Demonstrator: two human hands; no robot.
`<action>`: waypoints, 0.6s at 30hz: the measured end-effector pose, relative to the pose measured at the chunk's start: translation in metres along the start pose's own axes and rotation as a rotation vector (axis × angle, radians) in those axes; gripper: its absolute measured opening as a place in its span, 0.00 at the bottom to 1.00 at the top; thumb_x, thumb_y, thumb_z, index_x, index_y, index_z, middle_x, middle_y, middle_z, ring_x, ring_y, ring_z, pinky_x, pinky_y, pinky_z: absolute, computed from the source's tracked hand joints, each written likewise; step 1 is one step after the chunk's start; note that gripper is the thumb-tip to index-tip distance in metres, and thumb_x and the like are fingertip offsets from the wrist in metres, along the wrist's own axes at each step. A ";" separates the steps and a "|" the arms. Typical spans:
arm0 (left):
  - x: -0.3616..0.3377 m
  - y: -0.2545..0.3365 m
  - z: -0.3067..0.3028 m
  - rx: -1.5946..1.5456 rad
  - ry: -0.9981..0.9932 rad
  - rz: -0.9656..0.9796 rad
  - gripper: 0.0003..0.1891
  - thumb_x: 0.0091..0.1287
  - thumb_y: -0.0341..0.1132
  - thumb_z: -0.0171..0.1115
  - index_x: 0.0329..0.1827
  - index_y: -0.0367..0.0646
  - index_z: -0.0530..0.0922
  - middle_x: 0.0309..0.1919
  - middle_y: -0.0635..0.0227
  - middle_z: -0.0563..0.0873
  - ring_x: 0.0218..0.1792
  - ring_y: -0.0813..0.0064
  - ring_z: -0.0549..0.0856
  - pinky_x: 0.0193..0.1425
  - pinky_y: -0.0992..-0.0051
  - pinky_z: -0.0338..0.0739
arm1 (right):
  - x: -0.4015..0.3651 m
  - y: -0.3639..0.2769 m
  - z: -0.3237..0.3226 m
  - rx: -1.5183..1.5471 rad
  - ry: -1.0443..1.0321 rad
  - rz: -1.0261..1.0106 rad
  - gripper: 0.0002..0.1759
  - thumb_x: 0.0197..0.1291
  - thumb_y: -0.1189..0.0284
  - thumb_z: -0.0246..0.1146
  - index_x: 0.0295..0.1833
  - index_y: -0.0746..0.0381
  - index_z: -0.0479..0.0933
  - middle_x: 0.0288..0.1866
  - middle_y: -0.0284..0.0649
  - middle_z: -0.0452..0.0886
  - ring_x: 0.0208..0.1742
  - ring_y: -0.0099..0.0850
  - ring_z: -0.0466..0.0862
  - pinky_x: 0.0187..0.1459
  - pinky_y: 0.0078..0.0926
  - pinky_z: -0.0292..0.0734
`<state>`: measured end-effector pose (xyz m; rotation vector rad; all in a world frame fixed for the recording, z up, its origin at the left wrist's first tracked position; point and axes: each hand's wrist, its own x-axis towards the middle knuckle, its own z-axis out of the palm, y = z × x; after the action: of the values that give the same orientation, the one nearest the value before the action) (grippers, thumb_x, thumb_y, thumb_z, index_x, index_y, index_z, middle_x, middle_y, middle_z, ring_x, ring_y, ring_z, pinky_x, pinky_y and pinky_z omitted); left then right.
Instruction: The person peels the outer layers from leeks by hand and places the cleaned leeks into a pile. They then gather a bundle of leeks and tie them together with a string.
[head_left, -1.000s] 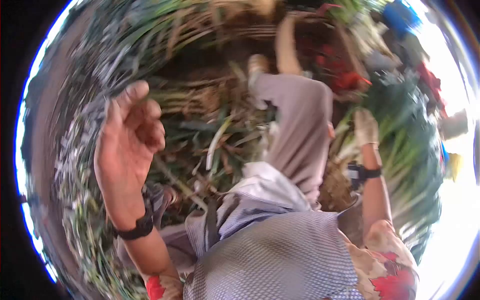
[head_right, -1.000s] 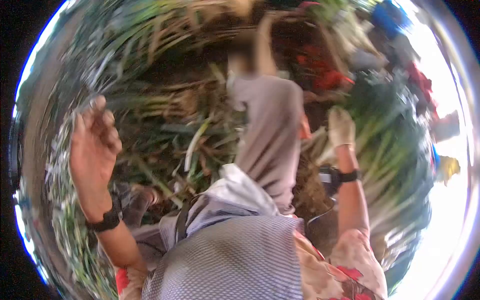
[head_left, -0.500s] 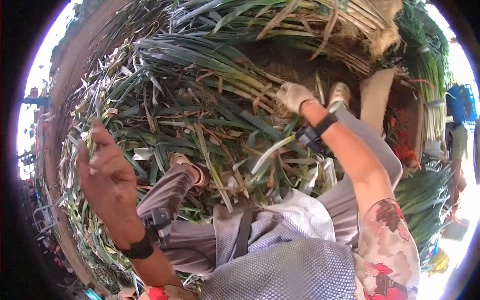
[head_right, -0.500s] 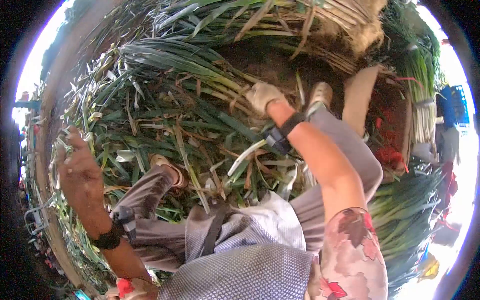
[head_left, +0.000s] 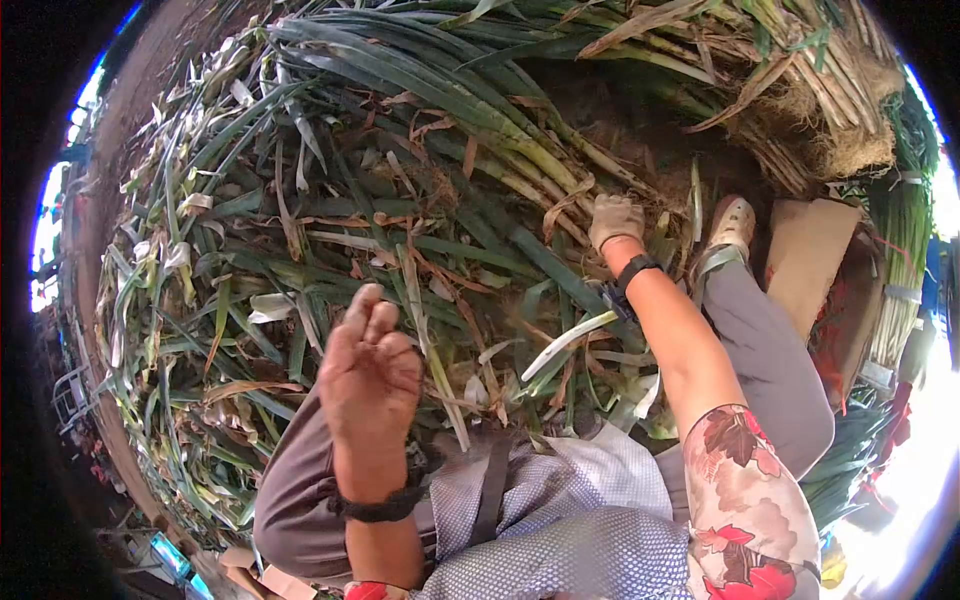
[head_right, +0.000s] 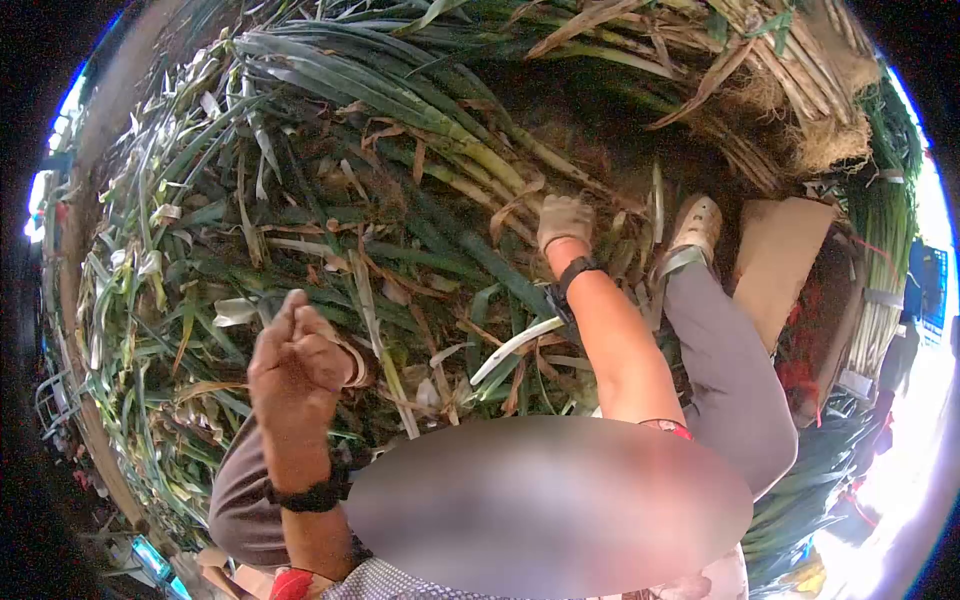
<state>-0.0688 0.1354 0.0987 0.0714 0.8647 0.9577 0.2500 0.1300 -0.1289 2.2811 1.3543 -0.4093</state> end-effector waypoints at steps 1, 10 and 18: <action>0.003 -0.010 -0.002 -0.015 0.008 -0.025 0.12 0.67 0.34 0.49 0.48 0.37 0.71 0.31 0.69 0.77 0.22 0.85 0.72 0.19 0.87 0.68 | -0.001 -0.001 -0.012 0.016 -0.133 -0.037 0.22 0.53 0.67 0.55 0.55 0.59 0.71 0.47 0.46 0.77 0.47 0.40 0.79 0.47 0.40 0.75; 0.044 -0.076 -0.042 0.227 -0.006 -0.199 0.15 0.64 0.42 0.56 0.49 0.44 0.73 0.35 0.69 0.80 0.31 0.78 0.79 0.31 0.83 0.73 | -0.102 0.006 -0.112 0.347 -0.271 -0.380 0.27 0.44 0.59 0.57 0.49 0.64 0.74 0.39 0.53 0.79 0.41 0.47 0.79 0.43 0.37 0.74; 0.078 -0.140 0.001 0.730 0.001 -0.109 0.16 0.63 0.43 0.55 0.43 0.37 0.75 0.33 0.65 0.81 0.29 0.73 0.80 0.33 0.75 0.75 | -0.213 0.000 -0.132 0.230 -0.158 -0.496 0.27 0.51 0.52 0.55 0.42 0.67 0.75 0.35 0.51 0.80 0.39 0.45 0.81 0.43 0.36 0.75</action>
<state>0.0493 0.1093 -0.0057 0.6413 1.1707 0.5008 0.1528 0.0403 0.0838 2.0052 1.8626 -0.9273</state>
